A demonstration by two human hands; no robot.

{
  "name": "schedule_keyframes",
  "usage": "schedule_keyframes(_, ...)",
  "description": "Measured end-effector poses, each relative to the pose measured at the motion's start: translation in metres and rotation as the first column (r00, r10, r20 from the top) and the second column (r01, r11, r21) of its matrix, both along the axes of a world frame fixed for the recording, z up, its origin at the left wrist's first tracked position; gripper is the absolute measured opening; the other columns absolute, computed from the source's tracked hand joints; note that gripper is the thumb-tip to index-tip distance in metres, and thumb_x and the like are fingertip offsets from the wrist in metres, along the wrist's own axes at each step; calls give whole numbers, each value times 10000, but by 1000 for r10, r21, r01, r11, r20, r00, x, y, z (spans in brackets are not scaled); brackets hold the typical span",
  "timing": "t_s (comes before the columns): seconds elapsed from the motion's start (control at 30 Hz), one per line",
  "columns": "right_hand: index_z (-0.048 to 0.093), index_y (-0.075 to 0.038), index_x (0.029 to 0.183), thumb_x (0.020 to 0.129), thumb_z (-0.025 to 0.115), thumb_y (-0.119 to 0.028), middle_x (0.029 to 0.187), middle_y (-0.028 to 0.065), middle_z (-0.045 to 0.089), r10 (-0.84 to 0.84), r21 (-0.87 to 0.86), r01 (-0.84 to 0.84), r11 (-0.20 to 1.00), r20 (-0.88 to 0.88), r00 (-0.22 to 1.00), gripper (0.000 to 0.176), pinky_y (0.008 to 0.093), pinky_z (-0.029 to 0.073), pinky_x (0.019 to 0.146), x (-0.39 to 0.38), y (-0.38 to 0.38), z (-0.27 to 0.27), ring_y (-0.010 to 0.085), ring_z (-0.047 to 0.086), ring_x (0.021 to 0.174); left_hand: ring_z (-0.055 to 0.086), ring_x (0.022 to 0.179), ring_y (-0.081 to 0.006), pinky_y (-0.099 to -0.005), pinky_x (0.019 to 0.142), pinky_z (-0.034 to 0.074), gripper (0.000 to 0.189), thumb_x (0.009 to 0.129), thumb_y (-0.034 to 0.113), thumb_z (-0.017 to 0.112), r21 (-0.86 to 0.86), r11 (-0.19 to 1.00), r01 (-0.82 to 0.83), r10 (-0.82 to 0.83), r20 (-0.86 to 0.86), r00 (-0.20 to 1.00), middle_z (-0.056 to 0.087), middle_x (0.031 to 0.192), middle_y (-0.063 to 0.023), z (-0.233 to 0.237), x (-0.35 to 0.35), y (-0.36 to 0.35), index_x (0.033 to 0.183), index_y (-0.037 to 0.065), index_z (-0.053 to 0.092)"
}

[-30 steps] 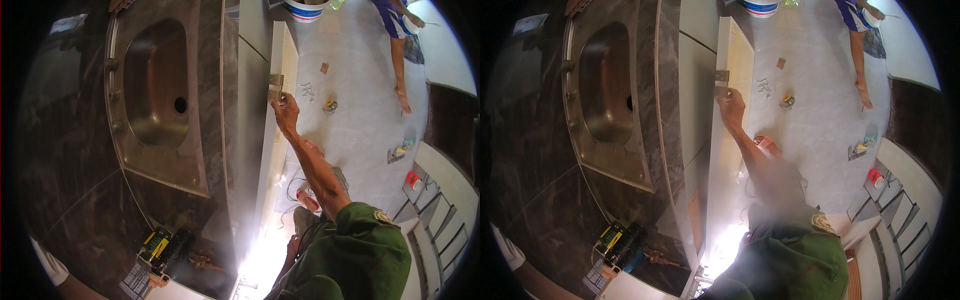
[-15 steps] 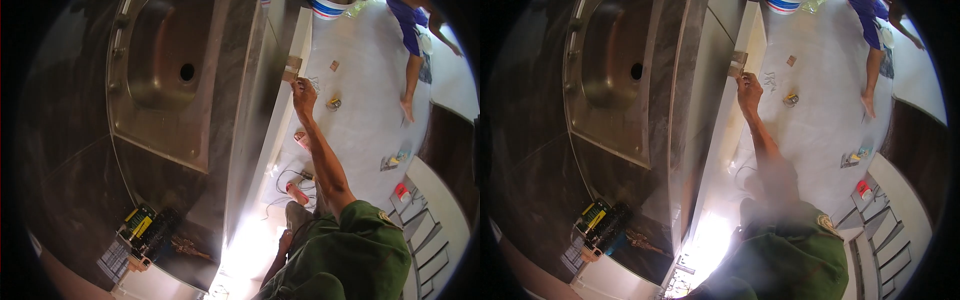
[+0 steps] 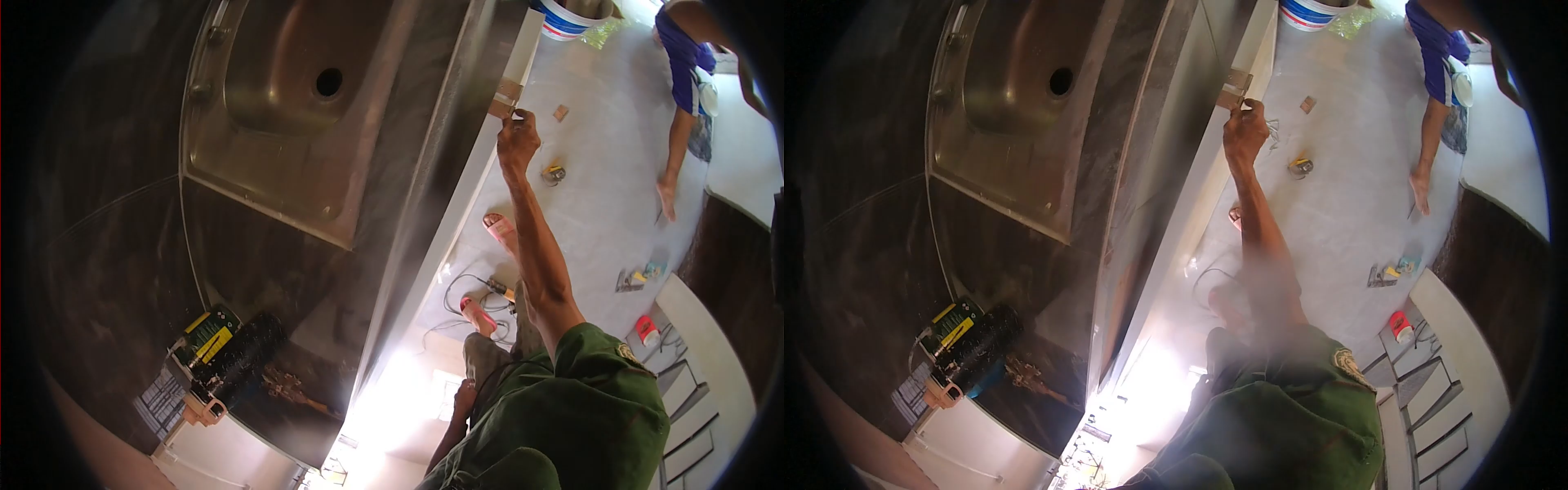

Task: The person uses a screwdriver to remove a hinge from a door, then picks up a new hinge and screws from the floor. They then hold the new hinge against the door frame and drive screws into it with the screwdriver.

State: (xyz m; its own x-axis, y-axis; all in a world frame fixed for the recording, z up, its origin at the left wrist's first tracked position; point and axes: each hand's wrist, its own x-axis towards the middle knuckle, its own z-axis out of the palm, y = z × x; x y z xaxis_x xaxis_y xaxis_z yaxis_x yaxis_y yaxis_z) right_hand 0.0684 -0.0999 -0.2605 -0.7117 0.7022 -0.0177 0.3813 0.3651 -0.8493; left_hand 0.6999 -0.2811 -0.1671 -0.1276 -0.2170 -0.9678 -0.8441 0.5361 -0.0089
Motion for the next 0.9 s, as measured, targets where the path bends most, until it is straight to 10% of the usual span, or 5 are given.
schedule_keyframes(0.6,562,26,1187,899,667,-318,1027,249,659,12,82,-13,997,14,1000,461,427,494,848,20,1,3,333,642,1002,599,1107,-424,-484,951,464,399,899,231,459,-32,988,-149,149,17,989,637,1191,-234,-23,88,18,1255,97,579)
schedule_keyframes(0.77,560,21,1215,914,622,-405,1131,264,631,381,226,-426,876,217,899,525,469,467,916,126,-18,-31,418,600,1054,617,1070,-427,-468,937,484,393,895,236,487,-31,996,-81,79,-64,995,626,1212,-237,-41,132,3,1249,102,592)
schedule_keyframes(0.87,593,21,1160,919,604,-351,1120,255,636,701,116,-769,629,343,625,443,473,476,907,242,-50,-38,423,595,1069,609,958,-378,-434,845,476,371,909,252,503,10,1000,5,-2,-318,948,618,1121,-208,-88,214,-13,1245,119,587)
schedule_keyframes(0.9,602,18,1144,915,603,-329,1109,249,643,808,77,-866,495,324,491,416,471,484,896,284,-61,-48,419,602,1059,593,859,-337,-414,751,464,356,922,263,508,88,972,-218,235,-363,902,612,1027,-181,-99,230,-21,1245,130,574)
